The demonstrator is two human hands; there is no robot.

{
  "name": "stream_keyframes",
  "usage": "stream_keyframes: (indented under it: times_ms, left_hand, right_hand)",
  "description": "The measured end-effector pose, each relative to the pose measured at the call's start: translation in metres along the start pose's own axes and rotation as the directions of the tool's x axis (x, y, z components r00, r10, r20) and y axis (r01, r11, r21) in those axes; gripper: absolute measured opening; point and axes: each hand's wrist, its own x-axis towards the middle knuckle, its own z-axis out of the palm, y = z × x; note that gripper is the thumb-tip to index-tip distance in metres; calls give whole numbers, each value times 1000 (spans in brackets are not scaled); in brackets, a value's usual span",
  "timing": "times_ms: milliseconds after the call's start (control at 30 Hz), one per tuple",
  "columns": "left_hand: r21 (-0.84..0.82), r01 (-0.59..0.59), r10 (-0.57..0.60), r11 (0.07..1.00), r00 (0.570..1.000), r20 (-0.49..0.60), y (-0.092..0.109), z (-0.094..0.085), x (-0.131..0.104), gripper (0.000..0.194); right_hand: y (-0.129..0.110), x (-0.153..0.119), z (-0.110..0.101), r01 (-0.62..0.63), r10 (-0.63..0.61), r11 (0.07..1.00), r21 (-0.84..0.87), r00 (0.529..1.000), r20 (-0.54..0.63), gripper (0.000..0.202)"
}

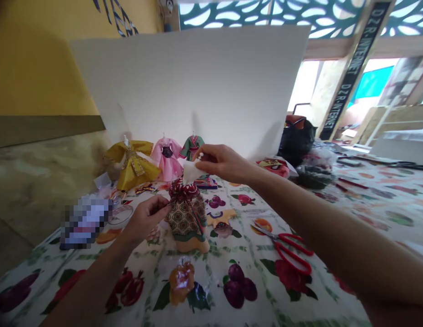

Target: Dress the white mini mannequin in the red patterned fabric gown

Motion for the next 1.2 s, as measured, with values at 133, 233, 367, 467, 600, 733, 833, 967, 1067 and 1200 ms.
stream_keyframes:
  times_ms: [133,233,367,467,600,733,833,967,1067,1200]
  left_hand:
    - [-65,-48,46,997,998,-38,12,-2,-4,22]
    - [-170,-60,56,984,998,-28,18,-3,-7,26]
    - [-233,-39,34,972,999,-26,20,-5,-6,30]
    - [-201,-62,49,978,996,-70,16,-7,-2,27]
    - [58,-148,157,987,958,-238,9,-12,1,18]
    - [340,-229,335,912,895,-295,13,-9,-4,14]
    - [376,-350,465,858,840,-279,24,-2,-11,9]
    - [428,-489,613,760,759,-221,39,5,-21,3]
    - [452,-520,641,725,749,-167,44,8,-24,2]
    - [485,-500,615,718,782,-102,42,9,-24,4]
  right_hand:
    - [-9,7,1,11,-14,997,-80,1000,-28,14]
    - [-14,10,4,27,-31,990,-137,999,-30,13]
    - [-21,11,4,34,-38,986,-162,999,-27,13]
    - [-28,10,2,43,-47,981,-190,999,-15,15]
    - [-35,8,2,44,-48,971,-236,999,-13,19]
    - [-37,5,7,60,-68,964,-261,997,-23,24]
    - [-38,4,12,51,-63,960,-275,997,-38,24]
    - [-40,5,18,33,-57,967,-254,995,-87,19]
    - [-42,6,22,47,-77,973,-227,989,-125,18]
    - [-44,7,26,57,-86,979,-194,986,-146,19]
